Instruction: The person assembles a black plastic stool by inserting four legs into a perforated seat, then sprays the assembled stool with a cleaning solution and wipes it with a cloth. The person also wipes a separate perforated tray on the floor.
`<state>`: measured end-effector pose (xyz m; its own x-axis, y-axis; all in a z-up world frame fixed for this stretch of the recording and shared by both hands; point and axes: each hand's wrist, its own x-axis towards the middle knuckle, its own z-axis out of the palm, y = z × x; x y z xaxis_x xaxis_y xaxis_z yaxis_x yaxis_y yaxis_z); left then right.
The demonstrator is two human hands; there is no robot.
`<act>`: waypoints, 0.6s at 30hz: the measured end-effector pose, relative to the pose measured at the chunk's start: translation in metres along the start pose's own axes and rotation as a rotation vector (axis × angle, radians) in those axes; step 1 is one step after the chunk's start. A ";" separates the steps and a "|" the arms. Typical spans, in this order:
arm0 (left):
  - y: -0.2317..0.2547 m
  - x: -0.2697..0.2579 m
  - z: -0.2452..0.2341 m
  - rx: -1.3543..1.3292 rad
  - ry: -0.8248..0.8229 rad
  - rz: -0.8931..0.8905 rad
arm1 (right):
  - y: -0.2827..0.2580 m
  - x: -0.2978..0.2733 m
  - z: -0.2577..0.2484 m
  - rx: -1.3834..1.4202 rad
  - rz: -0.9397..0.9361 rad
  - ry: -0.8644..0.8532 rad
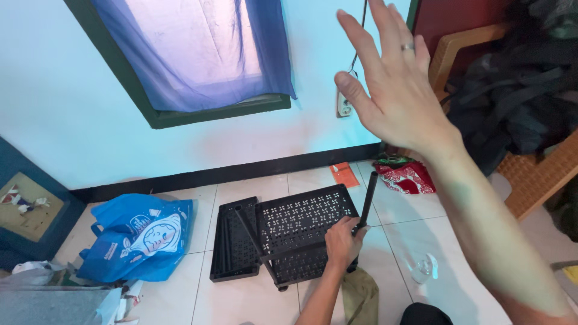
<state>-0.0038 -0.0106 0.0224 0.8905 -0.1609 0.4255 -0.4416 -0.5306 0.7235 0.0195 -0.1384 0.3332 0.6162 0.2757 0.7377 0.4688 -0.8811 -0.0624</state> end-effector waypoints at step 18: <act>-0.019 -0.004 0.001 -0.003 -0.012 0.062 | 0.007 -0.040 0.117 0.144 0.343 -0.571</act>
<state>0.0012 -0.0005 0.0068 0.8628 -0.2034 0.4628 -0.4961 -0.5170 0.6976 0.0718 -0.1104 0.2246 0.9639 0.1841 0.1925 0.2423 -0.9060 -0.3472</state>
